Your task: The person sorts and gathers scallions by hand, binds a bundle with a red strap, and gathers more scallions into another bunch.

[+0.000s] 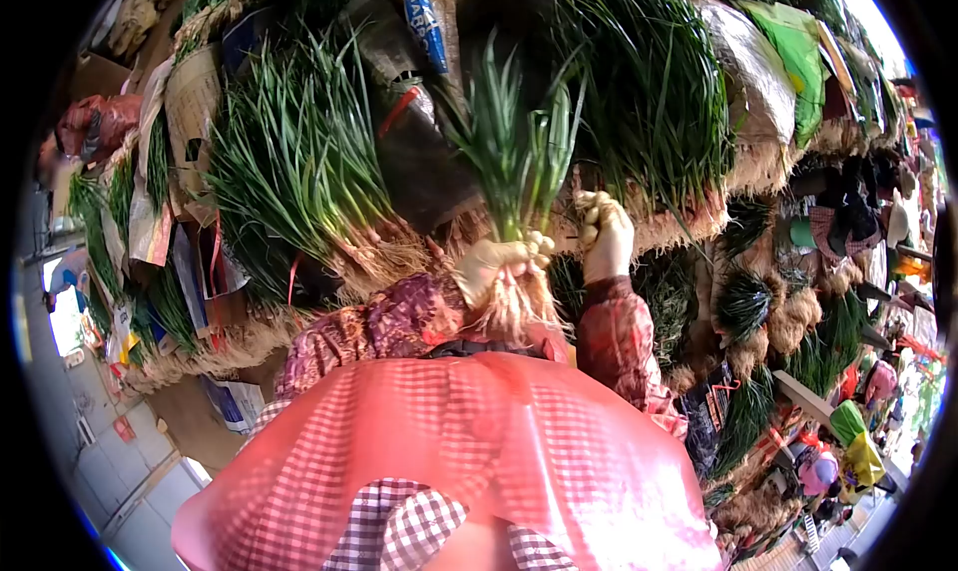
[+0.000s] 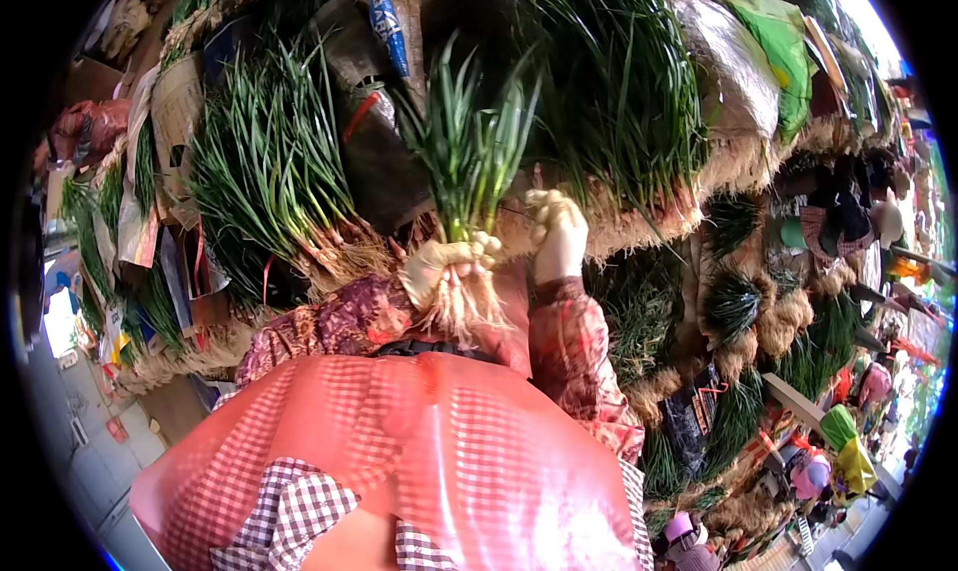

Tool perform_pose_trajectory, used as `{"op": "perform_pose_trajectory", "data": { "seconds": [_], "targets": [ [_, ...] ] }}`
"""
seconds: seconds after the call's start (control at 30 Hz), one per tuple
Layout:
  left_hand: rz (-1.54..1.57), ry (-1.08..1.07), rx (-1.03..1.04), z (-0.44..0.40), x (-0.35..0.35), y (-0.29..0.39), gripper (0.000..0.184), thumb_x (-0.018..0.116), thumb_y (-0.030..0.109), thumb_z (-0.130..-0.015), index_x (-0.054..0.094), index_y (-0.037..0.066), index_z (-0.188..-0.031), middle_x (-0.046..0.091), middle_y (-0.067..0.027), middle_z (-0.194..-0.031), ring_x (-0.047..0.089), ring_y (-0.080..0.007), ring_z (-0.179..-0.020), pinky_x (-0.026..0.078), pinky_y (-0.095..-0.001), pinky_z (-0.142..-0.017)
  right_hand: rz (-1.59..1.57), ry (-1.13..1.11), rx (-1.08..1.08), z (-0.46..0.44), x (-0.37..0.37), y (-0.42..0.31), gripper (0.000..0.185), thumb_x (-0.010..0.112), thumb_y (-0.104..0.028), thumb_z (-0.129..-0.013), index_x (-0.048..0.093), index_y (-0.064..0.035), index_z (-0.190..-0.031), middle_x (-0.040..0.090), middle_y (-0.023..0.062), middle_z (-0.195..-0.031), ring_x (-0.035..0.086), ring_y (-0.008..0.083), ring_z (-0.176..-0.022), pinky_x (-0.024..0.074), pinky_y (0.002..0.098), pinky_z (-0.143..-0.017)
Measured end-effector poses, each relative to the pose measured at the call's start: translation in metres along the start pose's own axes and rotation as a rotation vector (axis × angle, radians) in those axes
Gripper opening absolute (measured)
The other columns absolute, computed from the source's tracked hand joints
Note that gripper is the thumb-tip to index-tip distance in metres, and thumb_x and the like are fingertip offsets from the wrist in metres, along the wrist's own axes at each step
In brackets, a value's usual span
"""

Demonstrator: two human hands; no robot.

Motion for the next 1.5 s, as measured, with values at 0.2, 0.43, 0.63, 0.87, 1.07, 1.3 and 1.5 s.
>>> {"op": "perform_pose_trajectory", "data": {
  "seconds": [0.2, 0.43, 0.63, 0.87, 1.07, 1.3, 1.5],
  "targets": [
    [0.563, -0.234, -0.289, 0.009, -0.008, -0.024, 0.041, 0.057, -0.002, -0.083, 0.048, -0.005, -0.123, 0.056, -0.019, -0.119, 0.063, -0.0216, -0.097, 0.054, -0.0337, -0.088, 1.8, -0.756, 0.142, 0.045, -0.079, 0.091, 0.034, 0.056, -0.042, -0.09, 0.066, -0.0102, -0.086, 0.065, 0.0011, -0.076, 0.058, 0.0141, -0.055, 0.0505, 0.0277, -0.052],
    [0.155, -0.042, -0.152, 0.01, 0.004, -0.003, 0.03, 0.061, 0.002, -0.083, 0.055, 0.0, -0.113, 0.05, -0.0007, -0.06, 0.056, -0.0121, -0.066, 0.049, -0.0304, -0.075, 1.598, -0.009, -0.397, -0.053, -0.065, -0.016, 0.033, 0.059, -0.042, -0.088, 0.063, -0.0094, -0.085, 0.062, 0.0081, -0.073, 0.06, 0.0155, -0.06, 0.0503, 0.031, -0.054],
    [-0.042, -0.005, -0.076, 0.003, -0.001, -0.003, 0.036, 0.062, 0.009, -0.085, 0.056, 0.0, -0.119, 0.056, 0.0019, -0.071, 0.051, -0.0062, -0.063, 0.044, -0.019, -0.062, 0.373, -0.208, 0.284, 0.002, -0.016, 0.017, 0.008, 0.065, -0.008, -0.086, 0.061, -0.0018, -0.09, 0.063, 0.0033, -0.077, 0.06, 0.0093, -0.068, 0.0491, 0.0234, -0.061],
    [-0.198, 0.177, -0.117, 0.008, -0.022, -0.013, 0.024, 0.065, 0.015, -0.085, 0.064, 0.002, -0.105, 0.061, -0.0017, -0.072, 0.047, -0.0017, -0.056, 0.028, -0.014, -0.043, 0.066, -0.403, 0.444, 0.028, 0.055, 0.039, 0.016, 0.063, -0.017, -0.089, 0.061, -0.0039, -0.098, 0.061, -0.0007, -0.073, 0.051, 0.0039, -0.056, 0.0397, 0.0175, -0.049],
    [0.13, 0.186, -0.114, 0.016, -0.01, -0.01, 0.025, 0.062, 0.002, -0.082, 0.058, 0.001, -0.106, 0.065, -0.0105, -0.088, 0.061, -0.0126, -0.074, 0.052, -0.0261, -0.076, 0.197, -0.465, 0.289, 0.02, 0.054, 0.039, 0.023, 0.059, -0.024, -0.092, 0.061, -0.0021, -0.098, 0.06, -0.0007, -0.068, 0.047, 0.0043, -0.048, 0.0343, 0.0186, -0.039],
    [0.22, -0.072, -0.023, 0.022, -0.009, 0.006, 0.031, 0.063, -0.001, -0.079, 0.055, -0.002, -0.108, 0.061, -0.0131, -0.101, 0.063, -0.0201, -0.086, 0.053, -0.0266, -0.071, 0.419, -0.297, 0.196, 0.017, -0.034, 0.008, 0.032, 0.056, -0.034, -0.093, 0.065, -0.0043, -0.101, 0.066, 0.0022, -0.075, 0.046, 0.0036, -0.048, 0.0385, 0.0186, -0.042],
    [0.122, 0.066, -0.138, 0.031, -0.035, 0.006, 0.036, 0.067, 0.01, -0.083, 0.054, 0.002, -0.117, 0.061, -0.0032, -0.084, 0.06, -0.012, -0.072, 0.051, -0.0258, -0.066, 1.828, -0.514, -0.124, 0.027, -0.095, 0.077, 0.029, 0.071, -0.038, -0.078, 0.065, -0.0105, -0.07, 0.059, 0.0073, -0.059, 0.058, 0.0199, -0.05, 0.0469, 0.0321, -0.046]
  ]
}}
Point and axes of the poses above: each hand's wrist, its own z-axis away from the middle knuckle, its own x-axis out of the palm, y = z × x, the point moved 10 cm from there along -z, towards the middle knuckle
